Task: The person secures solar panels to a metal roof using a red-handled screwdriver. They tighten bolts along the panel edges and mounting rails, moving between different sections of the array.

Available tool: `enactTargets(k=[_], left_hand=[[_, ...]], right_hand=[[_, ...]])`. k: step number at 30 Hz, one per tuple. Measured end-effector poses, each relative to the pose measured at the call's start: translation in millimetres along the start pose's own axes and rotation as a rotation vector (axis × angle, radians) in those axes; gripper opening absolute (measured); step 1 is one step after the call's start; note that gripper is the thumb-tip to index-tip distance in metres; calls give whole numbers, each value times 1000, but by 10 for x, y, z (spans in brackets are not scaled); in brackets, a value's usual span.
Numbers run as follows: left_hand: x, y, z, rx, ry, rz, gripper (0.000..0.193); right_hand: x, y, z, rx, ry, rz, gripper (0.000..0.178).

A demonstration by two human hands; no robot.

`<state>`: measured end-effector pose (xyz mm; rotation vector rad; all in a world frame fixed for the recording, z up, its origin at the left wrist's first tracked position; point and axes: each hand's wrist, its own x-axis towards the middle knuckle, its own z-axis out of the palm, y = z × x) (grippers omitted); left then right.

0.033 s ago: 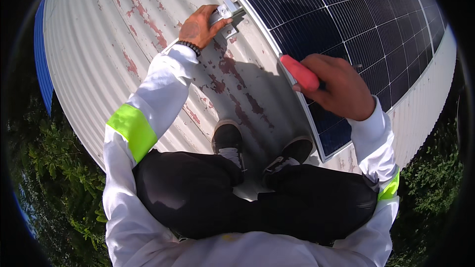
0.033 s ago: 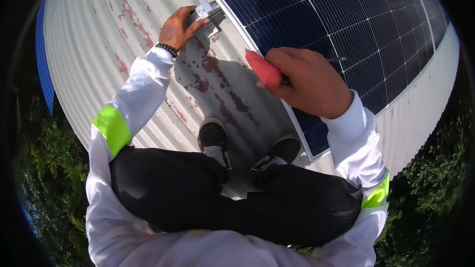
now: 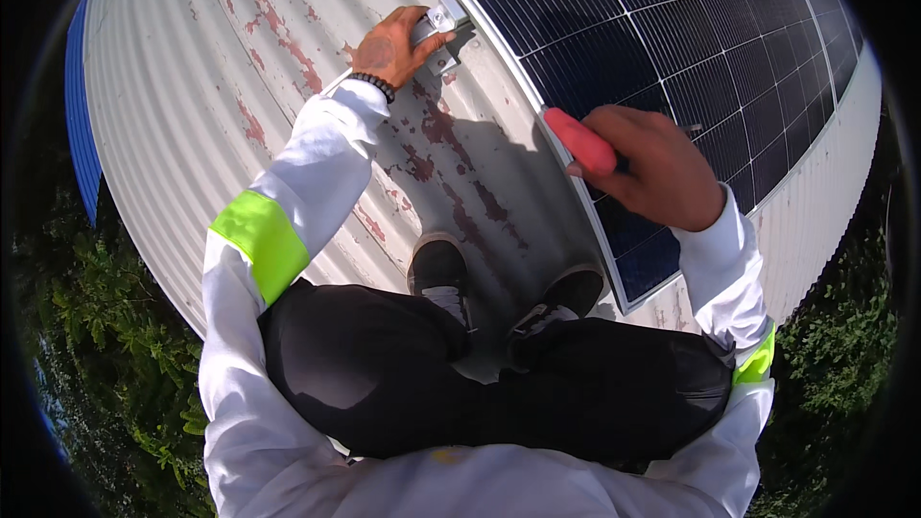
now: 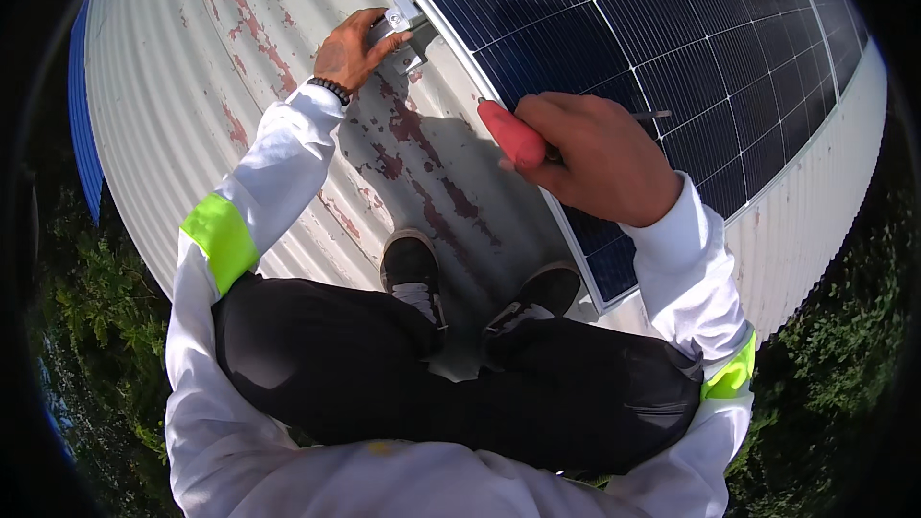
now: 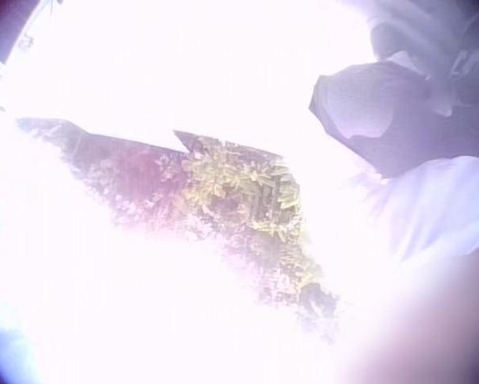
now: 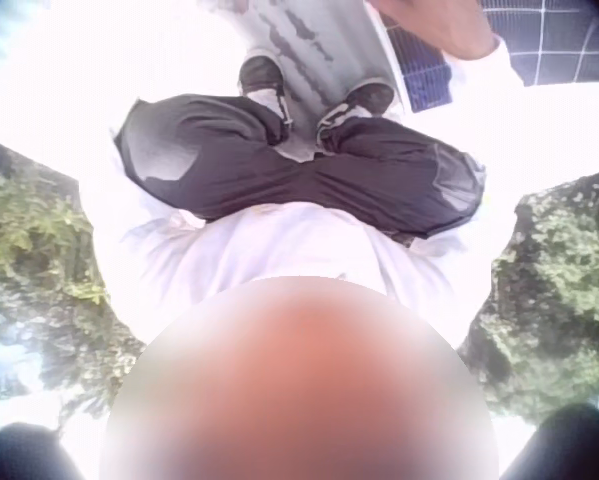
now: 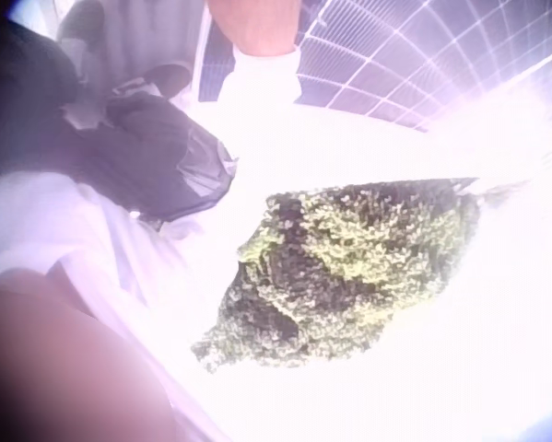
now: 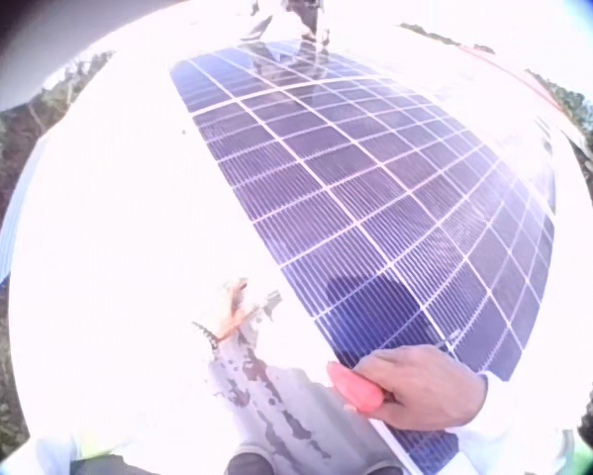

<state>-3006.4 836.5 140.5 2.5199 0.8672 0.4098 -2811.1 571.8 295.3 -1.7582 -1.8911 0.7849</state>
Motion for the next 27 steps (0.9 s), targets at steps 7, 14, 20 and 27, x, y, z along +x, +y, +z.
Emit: enactTargets(k=[7,14,20,27], left_hand=[[194,36,182,-28,-5,-55,69],[171,-22,202,-154,-5,-82,71],[166,0,216,-142,16,-66,56],[173,19,187,-158,12,-80,58]], right_hand=[[-63,-178,-84,-34,-124,345,38],[615,-214,-556,-291,12,64,30],[1351,-450,-725,464,206,-49,17],[1519,-349,-459,128,206,-45,15]])
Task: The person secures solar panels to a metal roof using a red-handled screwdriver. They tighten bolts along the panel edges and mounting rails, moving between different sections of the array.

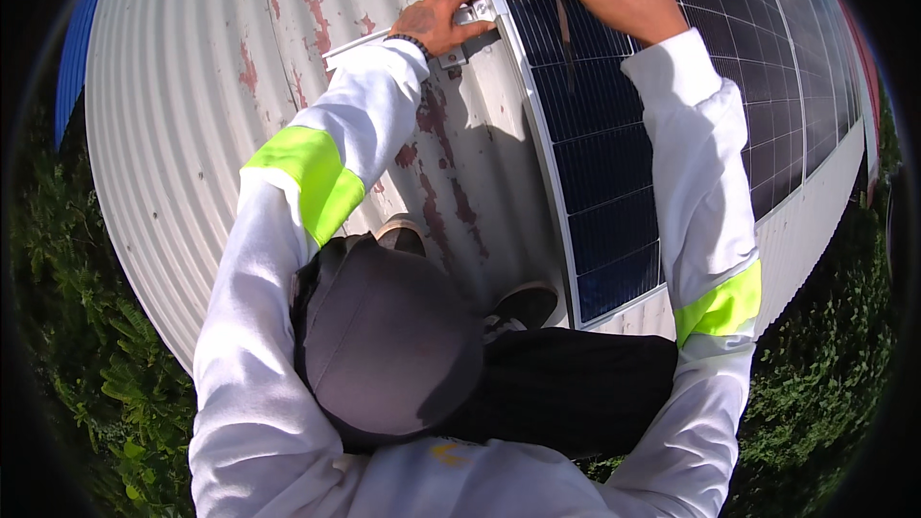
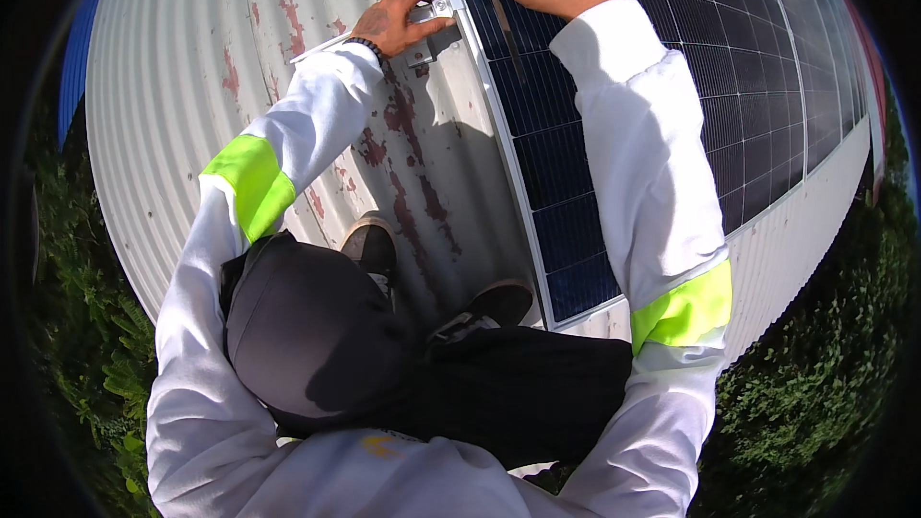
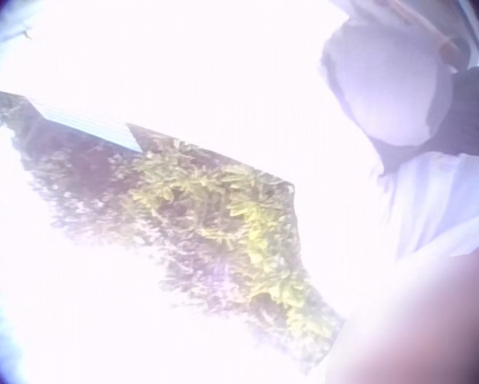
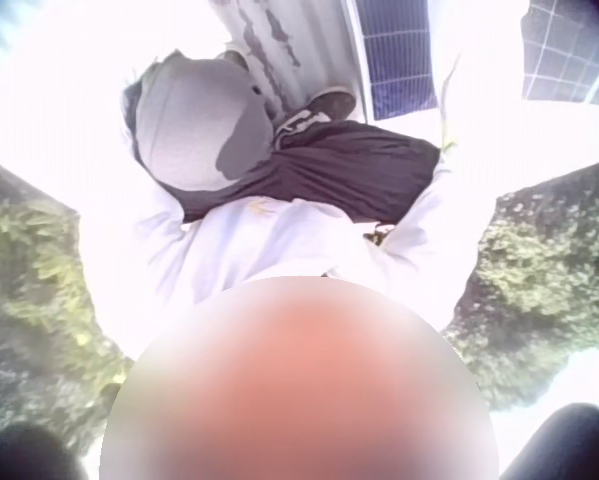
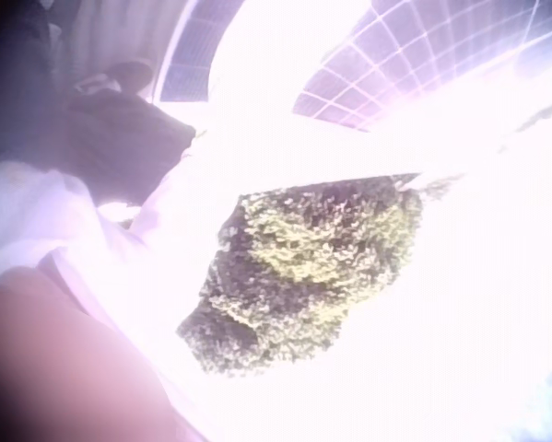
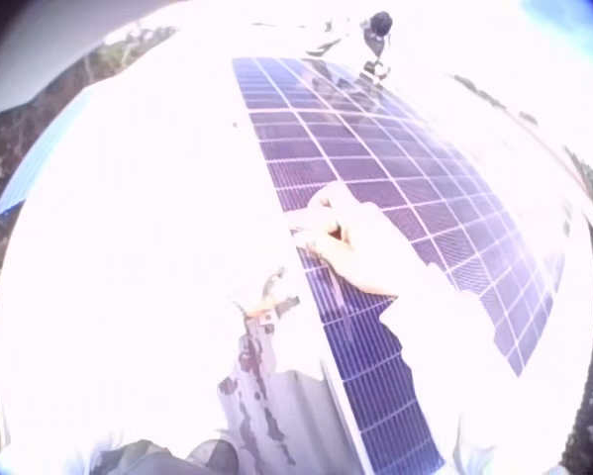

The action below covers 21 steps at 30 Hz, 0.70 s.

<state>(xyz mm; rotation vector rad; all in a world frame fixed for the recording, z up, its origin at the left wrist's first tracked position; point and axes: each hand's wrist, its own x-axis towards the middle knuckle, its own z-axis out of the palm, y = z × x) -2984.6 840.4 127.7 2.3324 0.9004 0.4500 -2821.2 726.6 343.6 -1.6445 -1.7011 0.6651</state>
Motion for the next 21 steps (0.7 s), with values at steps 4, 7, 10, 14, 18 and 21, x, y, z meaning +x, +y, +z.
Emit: enactTargets(k=[4,7,10,14,18,21], left_hand=[[-4,-8,-11,19,53,45,59],[-3,-3,-11,-2,22,21,59],[15,-3,-13,-16,-12,-17,61],[22,-23,2,-51,32,1,65],[20,-59,20,-83,30,4,65],[35,-86,36,-94,50,4,63]], right_hand=[[185,207,76,-344,-127,-258,15],[272,249,131,-379,-61,-399,14],[320,207,19,-274,-102,-235,11],[332,294,-2,-520,-112,-310,19],[305,653,262,-661,-163,-371,32],[341,896,420,-686,-167,-433,25]])
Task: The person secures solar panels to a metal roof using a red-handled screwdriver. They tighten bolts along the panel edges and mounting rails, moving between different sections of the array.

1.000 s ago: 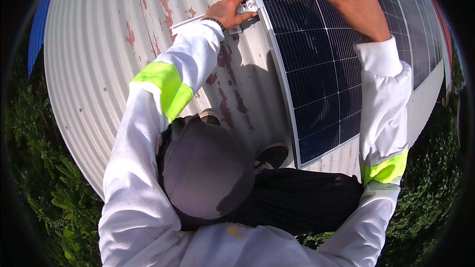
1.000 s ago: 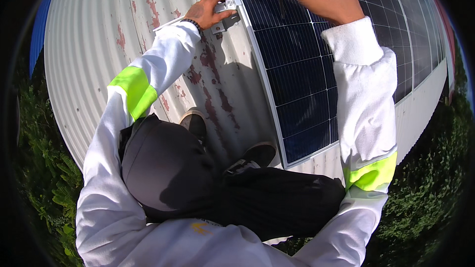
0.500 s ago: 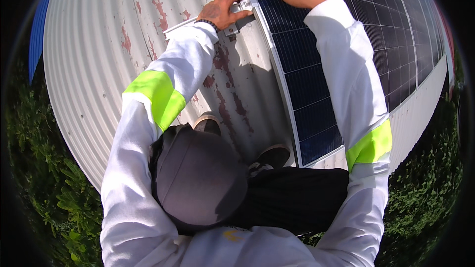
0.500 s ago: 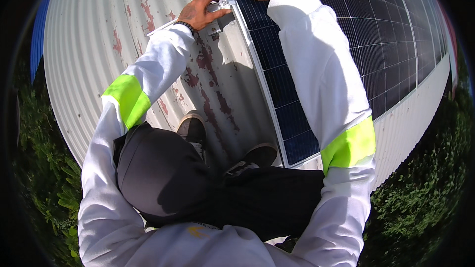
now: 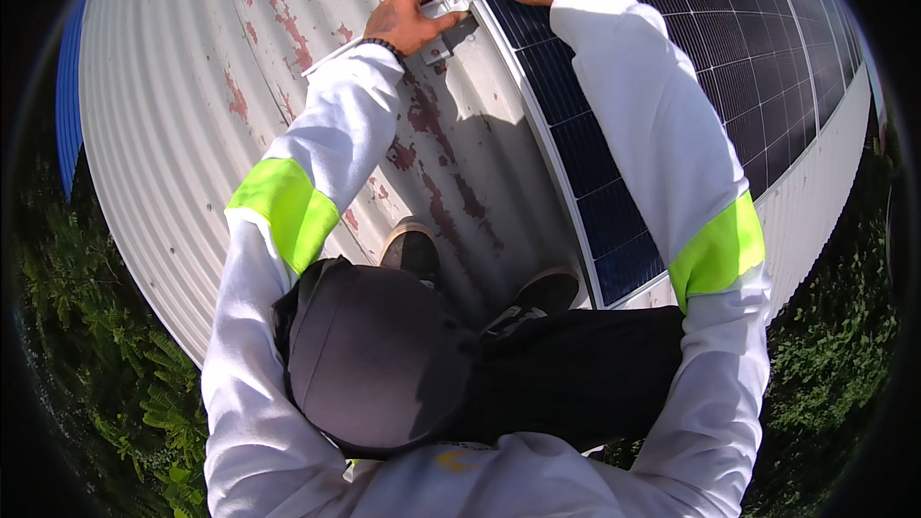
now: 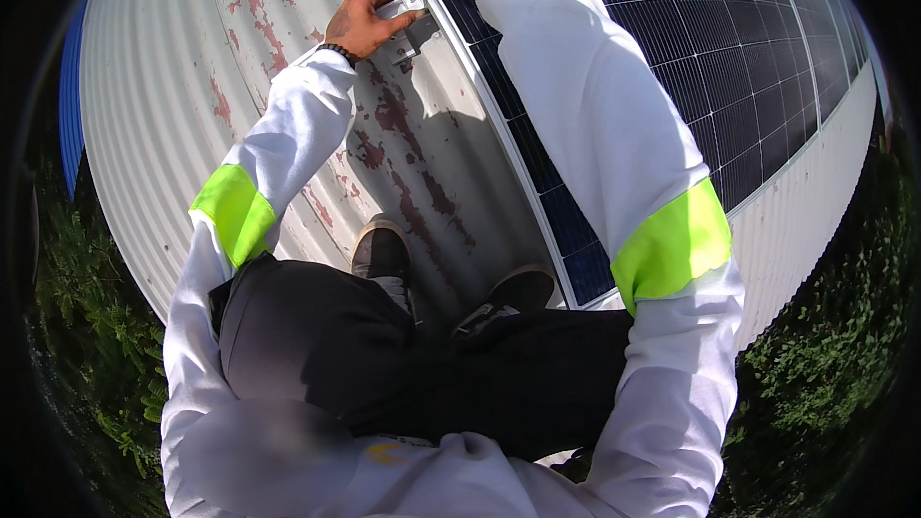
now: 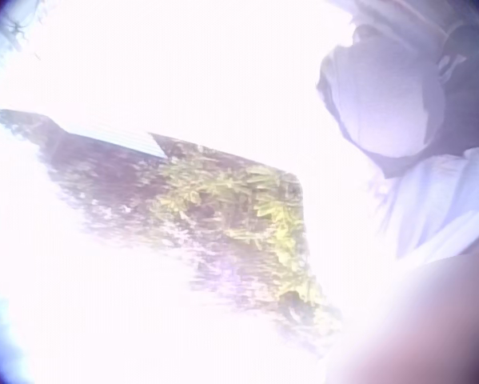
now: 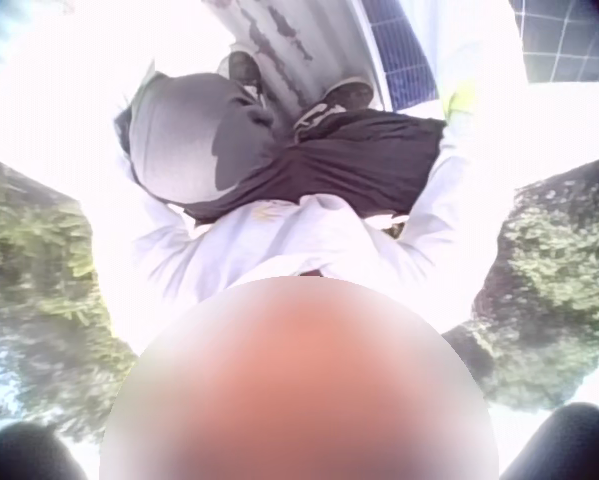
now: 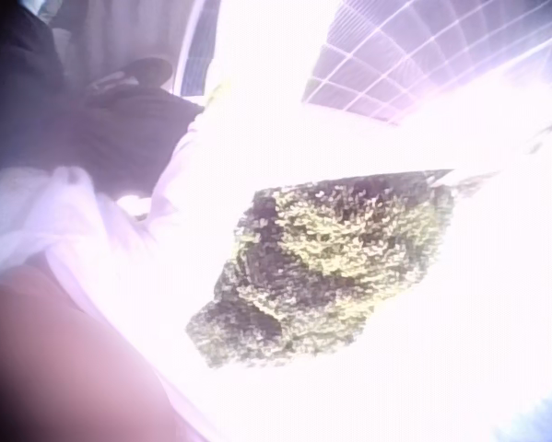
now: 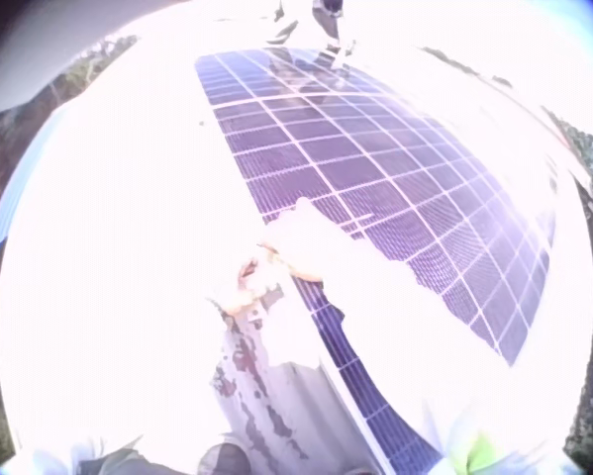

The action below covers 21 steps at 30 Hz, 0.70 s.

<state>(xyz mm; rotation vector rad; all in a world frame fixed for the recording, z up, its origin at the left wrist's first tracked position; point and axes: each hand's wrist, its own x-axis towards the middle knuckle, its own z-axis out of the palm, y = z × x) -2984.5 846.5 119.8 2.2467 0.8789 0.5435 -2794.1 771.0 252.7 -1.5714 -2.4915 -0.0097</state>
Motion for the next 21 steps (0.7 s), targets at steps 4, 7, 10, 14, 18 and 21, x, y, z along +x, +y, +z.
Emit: enactTargets(k=[4,7,10,14,18,21], left_hand=[[36,-50,10,-10,-14,15,62],[57,-93,15,-30,-12,41,63],[55,-113,23,-34,-5,69,64],[22,-53,20,-50,-29,3,64],[4,96,-90,-54,-31,-14,57],[-2,188,-180,-5,-154,-138,37]], right_hand=[[37,3,146,22,13,-13,21],[45,-33,173,98,-3,4,21],[39,-65,224,67,24,37,21],[59,-143,280,-94,-26,142,22],[163,-306,165,-120,-119,284,24],[216,-480,97,310,-92,606,43]])
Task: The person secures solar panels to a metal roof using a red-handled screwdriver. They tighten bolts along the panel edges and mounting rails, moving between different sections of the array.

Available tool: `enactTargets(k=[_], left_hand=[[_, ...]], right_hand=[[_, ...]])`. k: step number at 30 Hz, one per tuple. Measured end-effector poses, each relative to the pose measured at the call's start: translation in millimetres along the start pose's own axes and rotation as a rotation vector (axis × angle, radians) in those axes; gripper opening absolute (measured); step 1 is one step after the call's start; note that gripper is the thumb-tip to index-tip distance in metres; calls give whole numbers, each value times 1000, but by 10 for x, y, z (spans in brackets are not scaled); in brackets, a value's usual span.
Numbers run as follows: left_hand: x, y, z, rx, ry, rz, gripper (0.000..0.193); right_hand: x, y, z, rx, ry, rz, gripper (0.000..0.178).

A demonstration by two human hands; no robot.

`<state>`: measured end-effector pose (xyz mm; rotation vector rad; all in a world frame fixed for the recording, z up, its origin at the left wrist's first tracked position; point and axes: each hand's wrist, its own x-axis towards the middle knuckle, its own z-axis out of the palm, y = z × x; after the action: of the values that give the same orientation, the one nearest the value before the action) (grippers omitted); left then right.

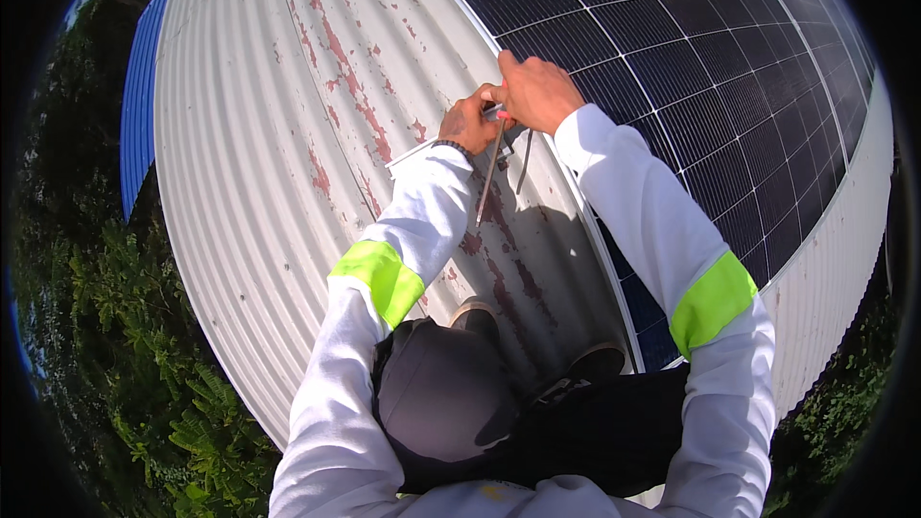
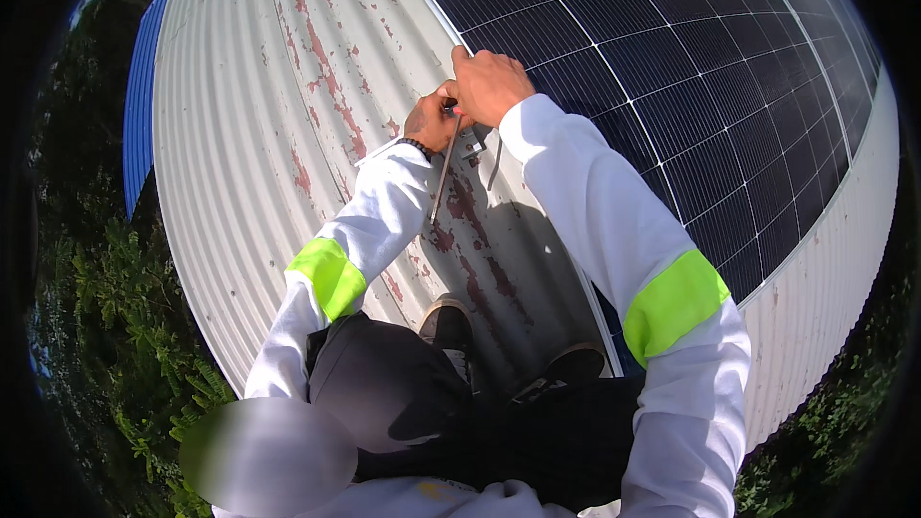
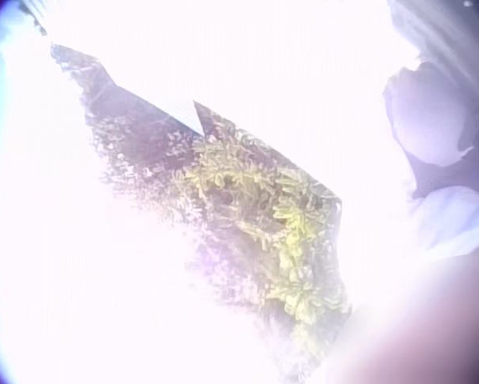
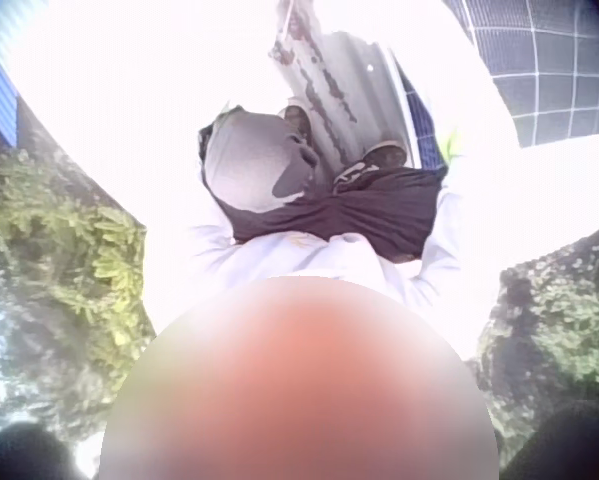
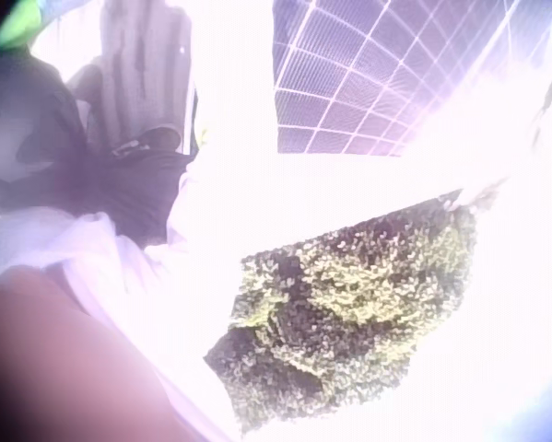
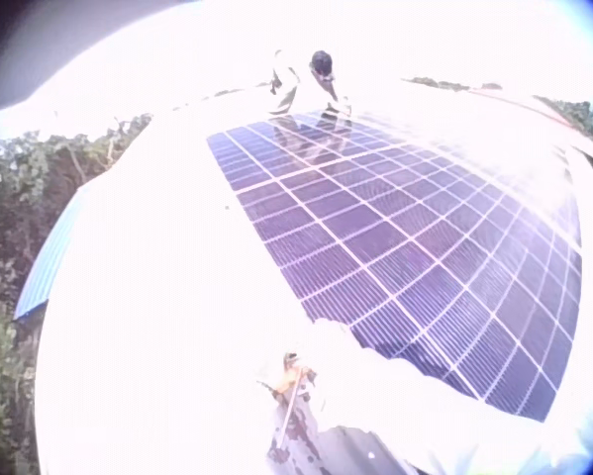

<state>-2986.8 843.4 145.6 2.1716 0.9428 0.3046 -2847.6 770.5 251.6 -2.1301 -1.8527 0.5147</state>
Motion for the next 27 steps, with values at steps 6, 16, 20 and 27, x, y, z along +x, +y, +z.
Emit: enactTargets(k=[6,16,20,27], left_hand=[[17,-16,18,-85,79,54,48],[3,-317,-6,-367,5,87,61],[-223,-555,-250,-280,-16,-11,53],[-619,-551,-359,11,140,-88,50]], right_hand=[[-48,69,69,-113,86,-176,31],[-53,238,-172,-80,-167,-355,30],[14,233,-252,-147,-221,-402,29],[244,143,-236,-321,-175,-367,22]])
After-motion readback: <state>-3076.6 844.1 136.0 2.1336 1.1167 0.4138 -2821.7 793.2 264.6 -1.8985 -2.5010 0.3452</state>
